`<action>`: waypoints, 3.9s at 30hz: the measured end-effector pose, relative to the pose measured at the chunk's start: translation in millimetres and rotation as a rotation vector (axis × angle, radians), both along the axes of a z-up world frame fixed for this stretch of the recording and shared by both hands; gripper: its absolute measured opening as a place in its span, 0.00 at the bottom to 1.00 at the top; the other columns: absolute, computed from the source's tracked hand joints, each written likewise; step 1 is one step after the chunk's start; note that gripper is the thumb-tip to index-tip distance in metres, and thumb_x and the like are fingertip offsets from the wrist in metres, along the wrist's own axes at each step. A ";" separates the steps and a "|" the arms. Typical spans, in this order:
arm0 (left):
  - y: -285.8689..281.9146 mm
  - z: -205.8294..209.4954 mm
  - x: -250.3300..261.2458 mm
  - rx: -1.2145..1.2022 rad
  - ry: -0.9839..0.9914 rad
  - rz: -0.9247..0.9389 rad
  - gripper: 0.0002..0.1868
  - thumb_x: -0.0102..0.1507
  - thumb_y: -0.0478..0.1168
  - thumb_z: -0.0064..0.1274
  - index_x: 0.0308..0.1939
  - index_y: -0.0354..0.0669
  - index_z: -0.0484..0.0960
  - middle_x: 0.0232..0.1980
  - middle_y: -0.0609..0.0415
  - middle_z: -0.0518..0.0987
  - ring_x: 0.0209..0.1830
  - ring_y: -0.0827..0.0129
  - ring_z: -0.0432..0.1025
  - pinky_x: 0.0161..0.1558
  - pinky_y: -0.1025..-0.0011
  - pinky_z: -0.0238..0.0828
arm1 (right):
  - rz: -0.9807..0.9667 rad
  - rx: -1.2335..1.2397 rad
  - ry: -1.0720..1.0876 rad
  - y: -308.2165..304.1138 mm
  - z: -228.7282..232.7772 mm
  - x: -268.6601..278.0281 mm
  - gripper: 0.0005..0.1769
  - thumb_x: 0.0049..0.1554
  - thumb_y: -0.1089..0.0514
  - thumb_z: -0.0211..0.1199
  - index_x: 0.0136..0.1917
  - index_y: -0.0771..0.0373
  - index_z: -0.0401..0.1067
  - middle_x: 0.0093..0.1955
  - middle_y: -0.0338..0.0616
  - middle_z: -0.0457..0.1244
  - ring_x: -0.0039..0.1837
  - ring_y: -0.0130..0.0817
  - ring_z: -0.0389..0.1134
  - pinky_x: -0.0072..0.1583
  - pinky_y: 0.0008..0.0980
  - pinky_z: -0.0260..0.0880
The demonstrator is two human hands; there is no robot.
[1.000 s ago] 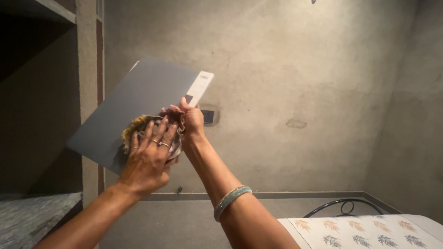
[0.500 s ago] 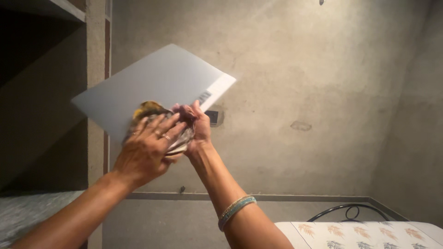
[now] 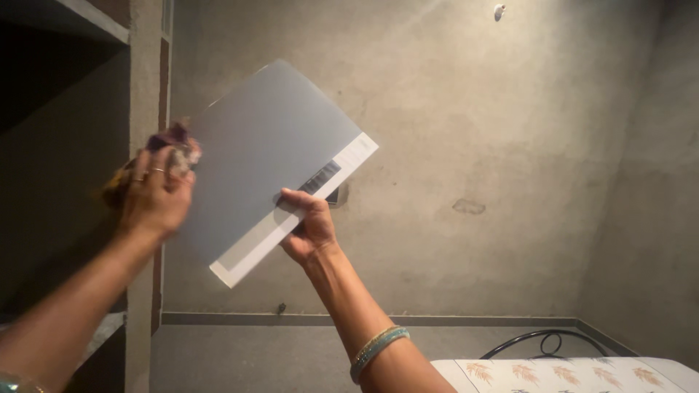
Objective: The person wipes the covers of a blue binder and a grey binder with a cloth, then wipes the shelf surface. The binders are placed back on the shelf after cleaning.
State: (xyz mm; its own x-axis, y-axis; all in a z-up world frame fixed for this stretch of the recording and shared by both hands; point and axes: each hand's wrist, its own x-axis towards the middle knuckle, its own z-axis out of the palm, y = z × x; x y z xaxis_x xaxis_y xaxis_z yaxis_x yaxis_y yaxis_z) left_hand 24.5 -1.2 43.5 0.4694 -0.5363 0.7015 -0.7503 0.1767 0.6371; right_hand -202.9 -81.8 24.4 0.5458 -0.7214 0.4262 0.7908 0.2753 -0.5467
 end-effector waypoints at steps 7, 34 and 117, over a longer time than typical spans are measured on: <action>-6.8 -6.5 -13.2 0.030 -0.200 0.195 0.29 0.72 0.55 0.36 0.78 0.64 0.58 0.80 0.44 0.53 0.78 0.42 0.54 0.75 0.36 0.52 | -0.036 0.044 0.020 5.6 7.6 5.2 0.12 0.54 0.61 0.66 0.50 0.63 0.67 0.45 0.42 0.64 0.51 0.38 0.68 0.65 0.57 0.68; -9.9 -60.0 -43.9 0.027 -0.399 0.054 0.40 0.65 0.64 0.37 0.80 0.71 0.48 0.84 0.56 0.42 0.79 0.38 0.43 0.69 0.25 0.38 | -0.103 -0.235 0.320 13.7 1.0 8.3 0.34 0.62 0.26 0.52 0.63 0.55 0.67 0.53 0.45 0.66 0.53 0.38 0.70 0.55 0.45 0.74; 21.7 -2.6 -55.9 -0.375 1.137 -0.485 0.06 0.62 0.34 0.62 0.36 0.41 0.78 0.39 0.53 0.83 0.33 0.69 0.81 0.38 0.69 0.82 | -1.587 -1.621 1.011 70.0 -37.8 73.1 0.15 0.45 0.52 0.71 0.42 0.61 0.74 0.42 0.50 0.69 0.44 0.45 0.73 0.45 0.43 0.73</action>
State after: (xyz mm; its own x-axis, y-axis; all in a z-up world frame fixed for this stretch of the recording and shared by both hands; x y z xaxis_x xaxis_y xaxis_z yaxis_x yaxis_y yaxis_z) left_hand -31.4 20.4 41.0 0.7129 -0.6769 0.1830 0.3675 0.5830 0.7246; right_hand -129.8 -11.9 -13.4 0.4702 -0.1449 0.8706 -0.5903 -0.7849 0.1882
